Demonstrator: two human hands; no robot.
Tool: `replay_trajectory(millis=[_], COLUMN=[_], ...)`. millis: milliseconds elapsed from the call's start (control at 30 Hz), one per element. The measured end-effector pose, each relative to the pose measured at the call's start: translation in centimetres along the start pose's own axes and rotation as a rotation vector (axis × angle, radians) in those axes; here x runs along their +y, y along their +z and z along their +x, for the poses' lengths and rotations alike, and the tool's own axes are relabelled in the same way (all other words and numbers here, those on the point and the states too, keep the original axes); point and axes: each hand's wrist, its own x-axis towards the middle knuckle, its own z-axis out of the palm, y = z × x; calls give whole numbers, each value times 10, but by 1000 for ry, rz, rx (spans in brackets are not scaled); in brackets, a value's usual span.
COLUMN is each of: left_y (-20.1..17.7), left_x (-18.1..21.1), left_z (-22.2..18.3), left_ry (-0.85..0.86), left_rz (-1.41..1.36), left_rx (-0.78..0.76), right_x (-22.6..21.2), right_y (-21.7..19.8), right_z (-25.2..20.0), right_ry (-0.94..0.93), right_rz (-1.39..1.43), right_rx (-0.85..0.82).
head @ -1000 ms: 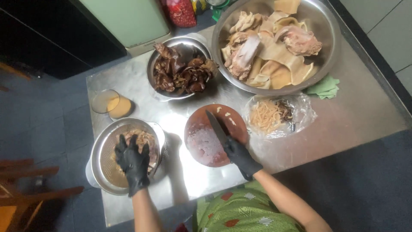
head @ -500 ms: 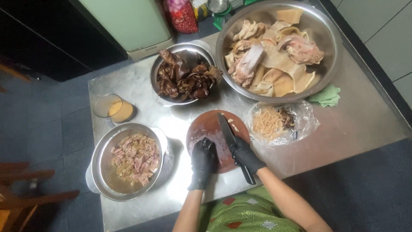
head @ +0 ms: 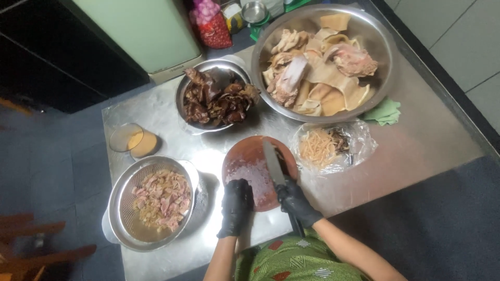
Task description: Slicing cooked meat or skin on a wooden cutting board using a knife in a food preparation area.
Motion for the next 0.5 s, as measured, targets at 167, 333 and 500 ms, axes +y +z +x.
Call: replay_trajectory(millis=[167,333,500], left_y=[36,-40,-144], left_x=[-13,5,136], left_z=[-6,32,121], left_ry=[-49,69,352], left_rz=[382,-274,-458], left_rx=[309,319,265], right_x=[-8,4,32], right_y=[13,7,-3], right_z=[18,47,75], right_ry=[106,-258,-382], right_rz=[209,-259,-628], right_rx=[-107,-121,16])
